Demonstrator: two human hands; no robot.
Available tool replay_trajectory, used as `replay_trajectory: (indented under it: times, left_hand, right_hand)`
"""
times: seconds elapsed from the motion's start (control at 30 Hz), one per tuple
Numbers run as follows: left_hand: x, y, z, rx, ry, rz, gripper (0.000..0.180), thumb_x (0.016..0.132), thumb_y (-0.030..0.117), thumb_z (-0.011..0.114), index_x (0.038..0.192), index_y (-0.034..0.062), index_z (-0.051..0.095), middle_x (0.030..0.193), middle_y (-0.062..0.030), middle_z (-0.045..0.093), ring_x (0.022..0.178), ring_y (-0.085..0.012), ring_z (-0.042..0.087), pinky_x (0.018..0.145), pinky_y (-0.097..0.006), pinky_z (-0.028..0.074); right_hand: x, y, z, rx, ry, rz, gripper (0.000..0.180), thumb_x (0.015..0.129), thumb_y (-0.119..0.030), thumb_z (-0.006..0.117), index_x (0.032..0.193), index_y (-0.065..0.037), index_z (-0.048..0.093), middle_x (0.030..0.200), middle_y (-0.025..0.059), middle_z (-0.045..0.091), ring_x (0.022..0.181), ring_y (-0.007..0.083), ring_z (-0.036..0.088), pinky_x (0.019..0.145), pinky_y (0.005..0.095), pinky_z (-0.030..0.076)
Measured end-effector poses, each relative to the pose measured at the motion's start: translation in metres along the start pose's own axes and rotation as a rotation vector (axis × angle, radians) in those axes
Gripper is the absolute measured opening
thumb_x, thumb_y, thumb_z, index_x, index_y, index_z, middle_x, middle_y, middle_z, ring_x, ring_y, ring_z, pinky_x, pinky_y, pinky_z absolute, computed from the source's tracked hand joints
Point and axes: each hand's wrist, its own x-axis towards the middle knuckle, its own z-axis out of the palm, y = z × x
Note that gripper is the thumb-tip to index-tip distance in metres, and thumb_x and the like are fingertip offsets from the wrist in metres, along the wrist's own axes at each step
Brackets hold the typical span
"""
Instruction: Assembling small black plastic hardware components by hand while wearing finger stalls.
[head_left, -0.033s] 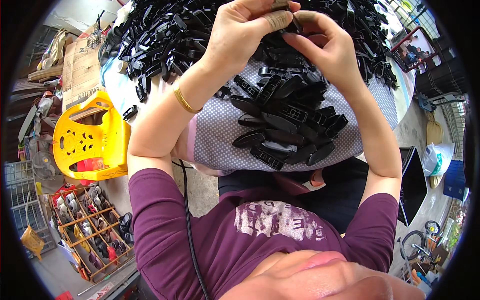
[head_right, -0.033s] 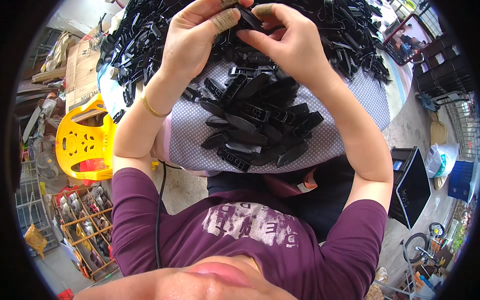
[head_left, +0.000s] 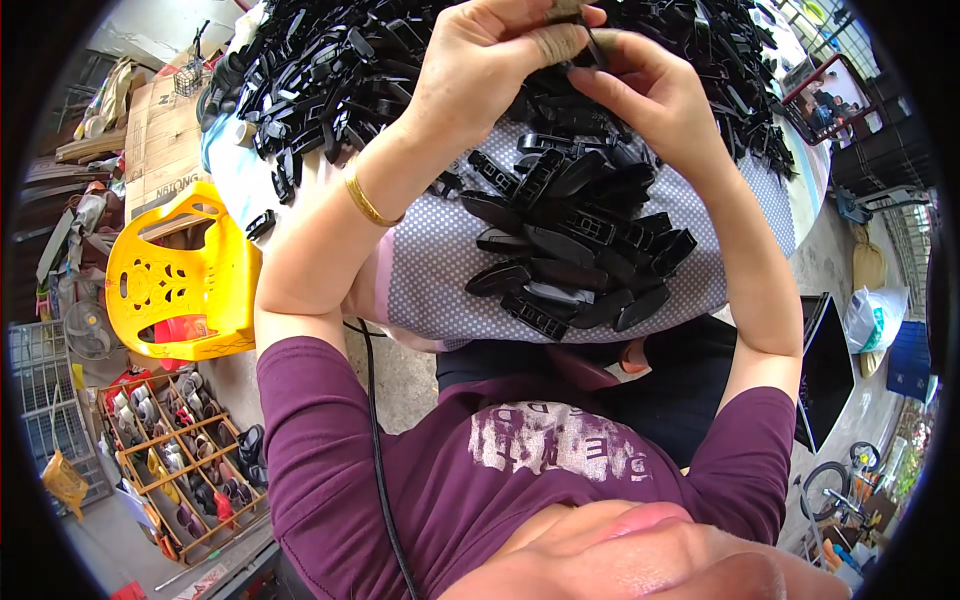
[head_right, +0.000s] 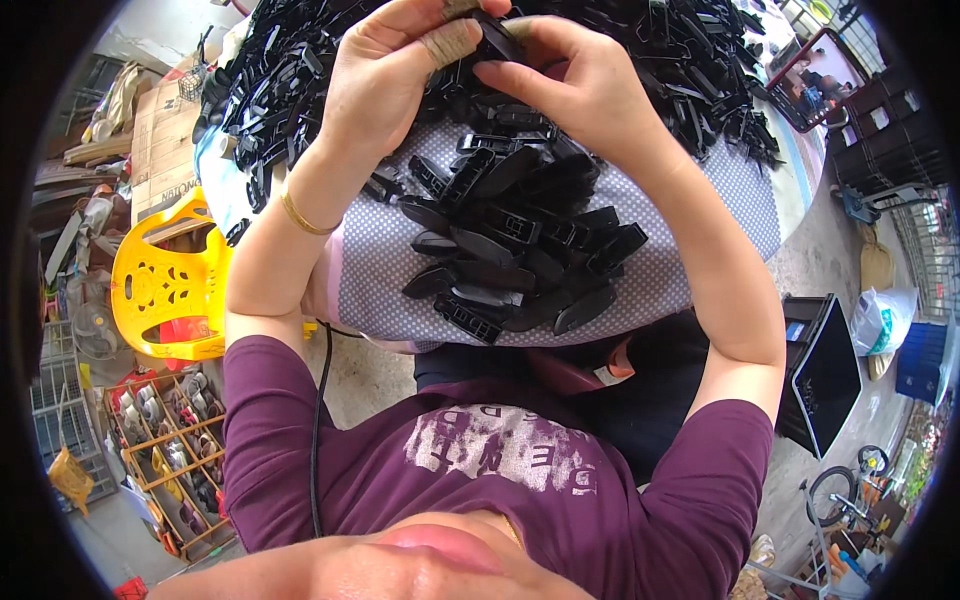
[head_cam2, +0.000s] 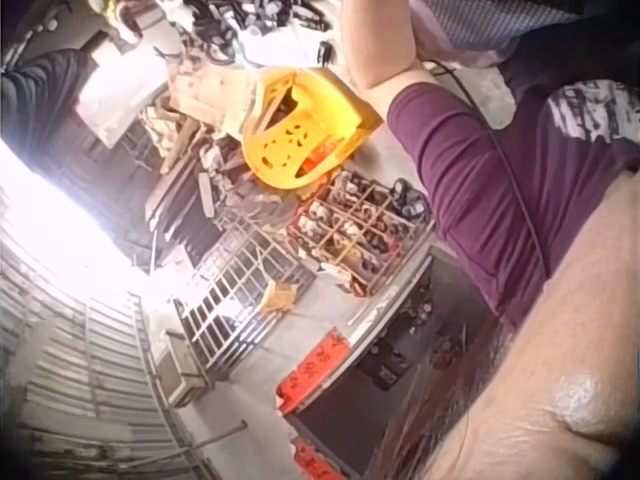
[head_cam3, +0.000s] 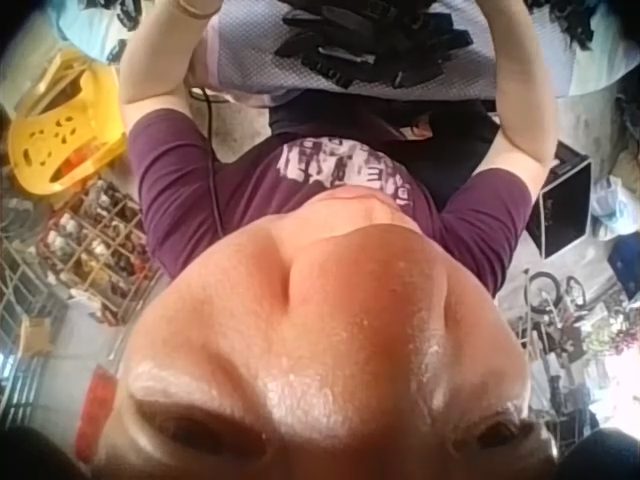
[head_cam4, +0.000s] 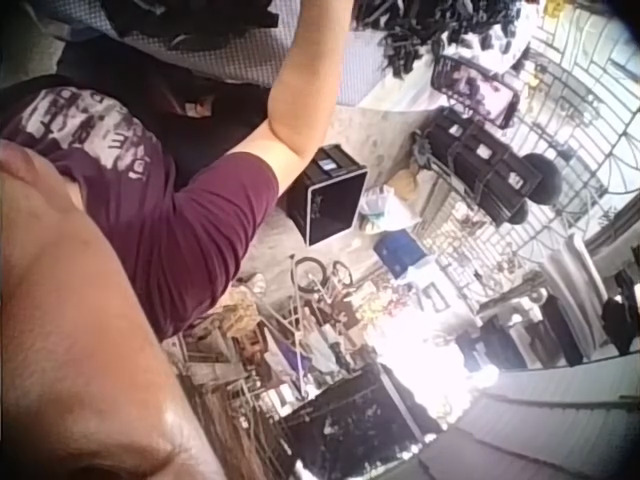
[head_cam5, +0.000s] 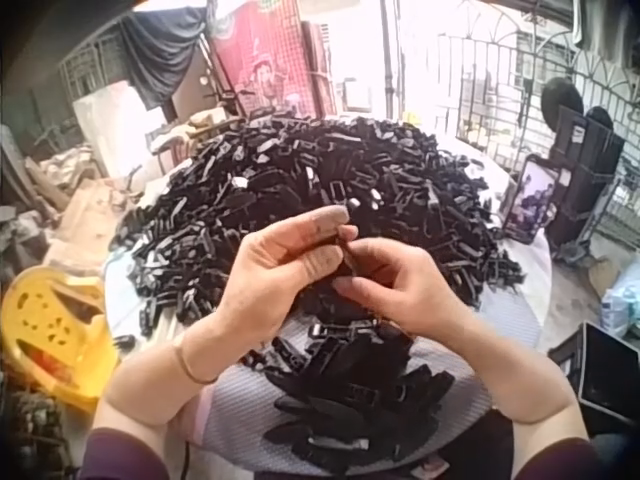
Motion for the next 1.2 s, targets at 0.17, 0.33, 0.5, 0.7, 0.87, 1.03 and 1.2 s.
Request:
replay_trajectory:
  times: [0.17, 0.33, 0.5, 0.7, 0.87, 1.03, 1.2]
  left_hand:
    - [-0.002, 0.006, 0.005, 0.096, -0.049, 0.029, 0.030, 0.085, -0.007, 0.060, 0.115, -0.0026, 0.061, 0.103, -0.0103, 0.067, 0.094, -0.0146, 0.062, 0.085, -0.025, 0.051]
    - [0.005, 0.009, -0.001, 0.132, -0.204, 0.124, 0.032, 0.085, -0.005, 0.061, 0.117, -0.0035, 0.059, 0.103, -0.0103, 0.066, 0.091, -0.0138, 0.062, 0.083, -0.024, 0.051]
    - [-0.009, 0.036, 0.012, 0.554, -0.471, -0.053, 0.037, 0.075, 0.001, 0.073, 0.110, 0.0046, 0.066, 0.094, -0.0041, 0.067, 0.084, -0.0081, 0.062, 0.075, -0.022, 0.050]
    - [-0.026, 0.035, 0.030, 0.900, -0.634, -0.048, 0.043, 0.063, 0.008, 0.079, 0.105, 0.0096, 0.068, 0.084, -0.0084, 0.065, 0.080, -0.0172, 0.064, 0.074, -0.028, 0.050]
    - [-0.002, 0.015, 0.005, 0.663, -0.101, 0.102, 0.019, 0.080, 0.017, 0.071, 0.089, 0.0005, 0.070, 0.076, -0.0048, 0.068, 0.066, -0.0101, 0.061, 0.062, -0.024, 0.050]
    - [0.003, -0.002, -0.008, 0.206, 0.031, -0.245, 0.033, 0.087, 0.005, 0.065, 0.118, -0.0021, 0.056, 0.095, -0.0026, 0.062, 0.082, -0.0087, 0.059, 0.072, -0.021, 0.049]
    - [0.008, 0.003, -0.012, -0.045, 0.093, -0.312, 0.023, 0.088, 0.010, 0.065, 0.110, 0.0041, 0.061, 0.093, -0.0007, 0.064, 0.078, -0.0069, 0.059, 0.068, -0.020, 0.047]
  right_hand:
    - [-0.007, -0.006, -0.001, -0.270, -0.001, -0.088, 0.020, 0.085, -0.010, 0.068, 0.100, 0.002, 0.066, 0.084, 0.0022, 0.067, 0.076, 0.0043, 0.059, 0.067, 0.0189, 0.048]
    - [-0.001, -0.011, -0.011, -0.371, -0.069, -0.080, 0.022, 0.082, -0.012, 0.071, 0.100, 0.000, 0.066, 0.077, 0.0027, 0.066, 0.068, 0.0057, 0.057, 0.061, 0.0212, 0.046]
    - [-0.001, -0.009, -0.018, -0.836, -0.173, -0.011, 0.031, 0.067, -0.035, 0.075, 0.087, -0.012, 0.067, 0.073, 0.0085, 0.065, 0.070, 0.0279, 0.064, 0.063, 0.0374, 0.050]
    - [0.002, 0.005, -0.015, -0.725, -0.181, -0.039, 0.029, 0.071, -0.023, 0.070, 0.095, -0.006, 0.066, 0.076, 0.0111, 0.067, 0.070, 0.0205, 0.065, 0.064, 0.0307, 0.051]
    - [0.008, 0.013, -0.045, -0.265, -0.007, 0.067, 0.023, 0.087, -0.013, 0.065, 0.105, 0.000, 0.065, 0.088, 0.0016, 0.066, 0.077, 0.0067, 0.060, 0.068, 0.0193, 0.049]
    - [0.008, -0.011, -0.022, 0.246, 0.102, 0.428, 0.019, 0.083, -0.005, 0.068, 0.100, 0.002, 0.066, 0.088, 0.0023, 0.066, 0.071, 0.0058, 0.058, 0.062, 0.0214, 0.049]
    - [0.002, -0.006, -0.021, -0.175, -0.122, 0.174, 0.023, 0.080, -0.016, 0.072, 0.097, -0.002, 0.066, 0.082, -0.0013, 0.064, 0.068, 0.0048, 0.056, 0.061, 0.0192, 0.045]
